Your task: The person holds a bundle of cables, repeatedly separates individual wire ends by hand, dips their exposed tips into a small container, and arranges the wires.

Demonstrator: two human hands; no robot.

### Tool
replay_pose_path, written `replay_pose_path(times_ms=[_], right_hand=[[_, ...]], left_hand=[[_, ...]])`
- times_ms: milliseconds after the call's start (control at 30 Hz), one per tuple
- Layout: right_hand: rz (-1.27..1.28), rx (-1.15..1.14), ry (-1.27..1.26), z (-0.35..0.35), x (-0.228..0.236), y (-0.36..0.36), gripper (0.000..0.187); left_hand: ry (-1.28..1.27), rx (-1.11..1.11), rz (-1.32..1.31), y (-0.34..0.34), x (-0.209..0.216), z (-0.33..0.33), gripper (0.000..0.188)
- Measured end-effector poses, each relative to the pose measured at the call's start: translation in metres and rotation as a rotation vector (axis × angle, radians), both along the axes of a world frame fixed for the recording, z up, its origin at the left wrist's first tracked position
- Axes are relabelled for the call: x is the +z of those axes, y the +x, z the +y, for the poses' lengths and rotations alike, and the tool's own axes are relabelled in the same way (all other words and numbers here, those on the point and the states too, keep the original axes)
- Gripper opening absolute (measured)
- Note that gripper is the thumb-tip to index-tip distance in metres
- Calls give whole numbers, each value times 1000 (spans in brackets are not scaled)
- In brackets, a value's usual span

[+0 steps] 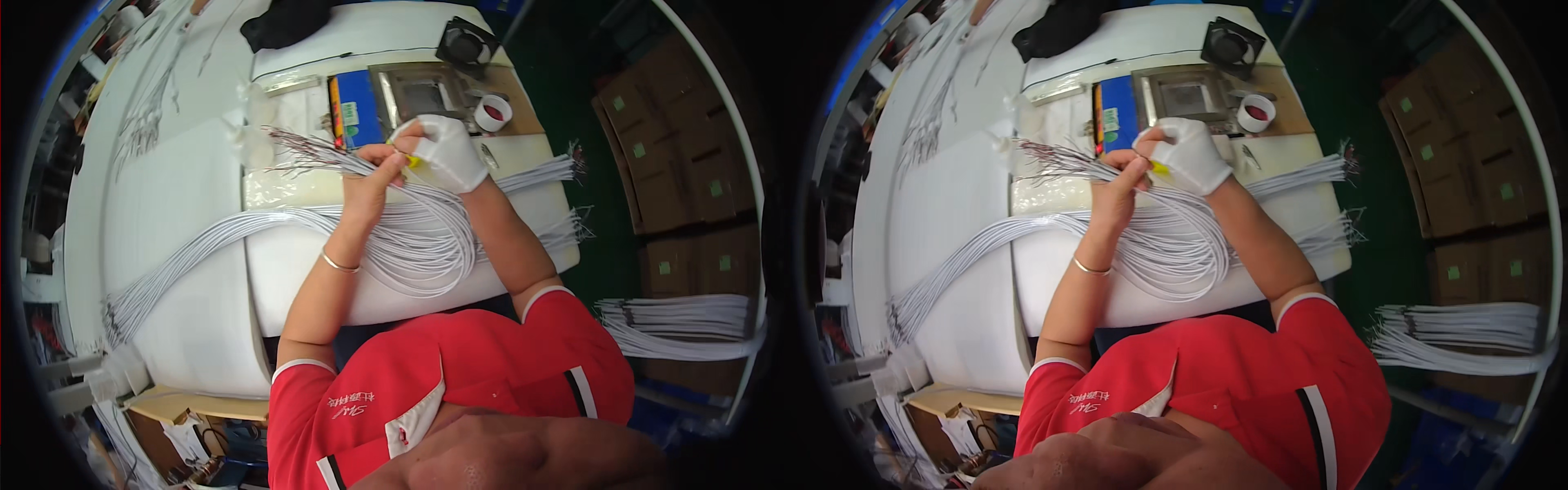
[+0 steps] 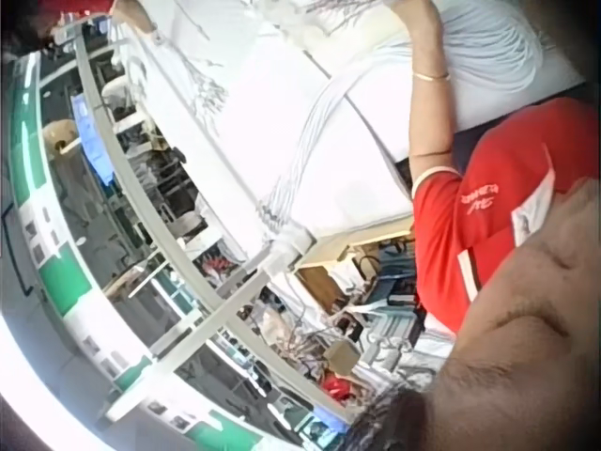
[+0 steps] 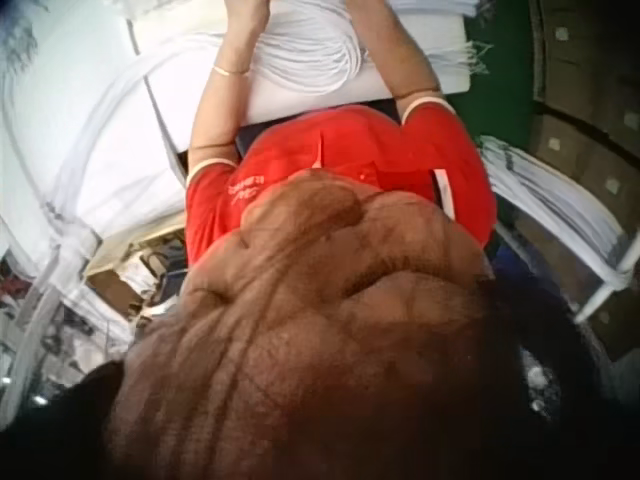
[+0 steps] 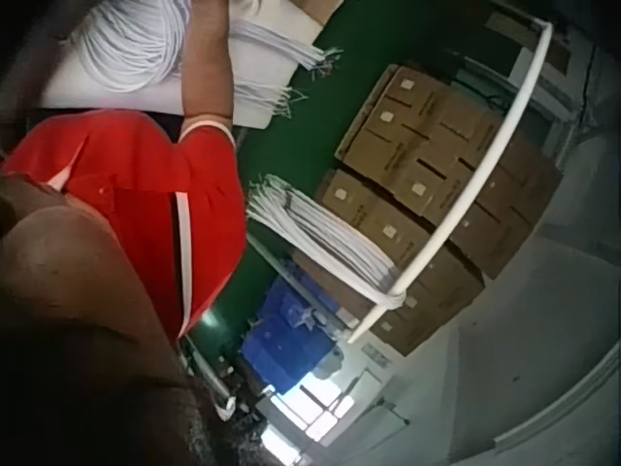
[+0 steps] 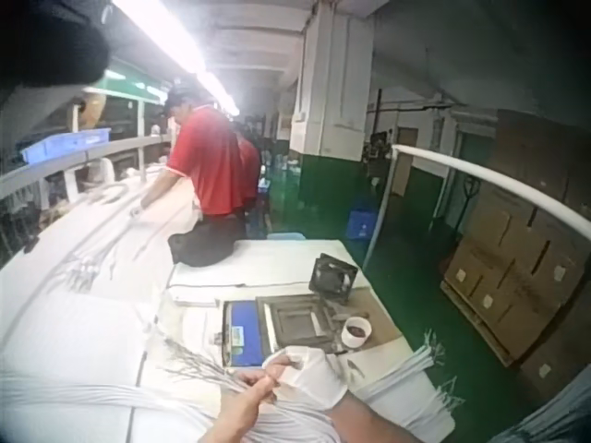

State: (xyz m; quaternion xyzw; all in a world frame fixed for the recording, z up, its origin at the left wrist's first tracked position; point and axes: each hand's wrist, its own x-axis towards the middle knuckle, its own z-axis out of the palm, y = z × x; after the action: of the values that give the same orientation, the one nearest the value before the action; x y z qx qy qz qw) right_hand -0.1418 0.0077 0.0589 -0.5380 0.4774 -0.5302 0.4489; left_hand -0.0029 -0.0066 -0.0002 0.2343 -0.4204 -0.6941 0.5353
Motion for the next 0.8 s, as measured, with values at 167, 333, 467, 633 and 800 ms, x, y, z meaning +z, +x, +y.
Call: replay_pose_path(times_ms=[167,333,467,633,800], right_hand=[[-202,83,118,-6,-2,9,17],[128,41,-2,-12,21,6,22],[276,64,-21,-16,30,6,23],[305,0,-85,-17,26,6,15],[167,48,-21,-23,14,2,14]], left_hand=[[-16,10,35,11,-5,1,8],[-48,23,-104,8,0,3,12],[-100,23,-185,9,1,2,14],[-107,26,-223,8,5,4,15],[-118,25,-220,9,6,7,14]])
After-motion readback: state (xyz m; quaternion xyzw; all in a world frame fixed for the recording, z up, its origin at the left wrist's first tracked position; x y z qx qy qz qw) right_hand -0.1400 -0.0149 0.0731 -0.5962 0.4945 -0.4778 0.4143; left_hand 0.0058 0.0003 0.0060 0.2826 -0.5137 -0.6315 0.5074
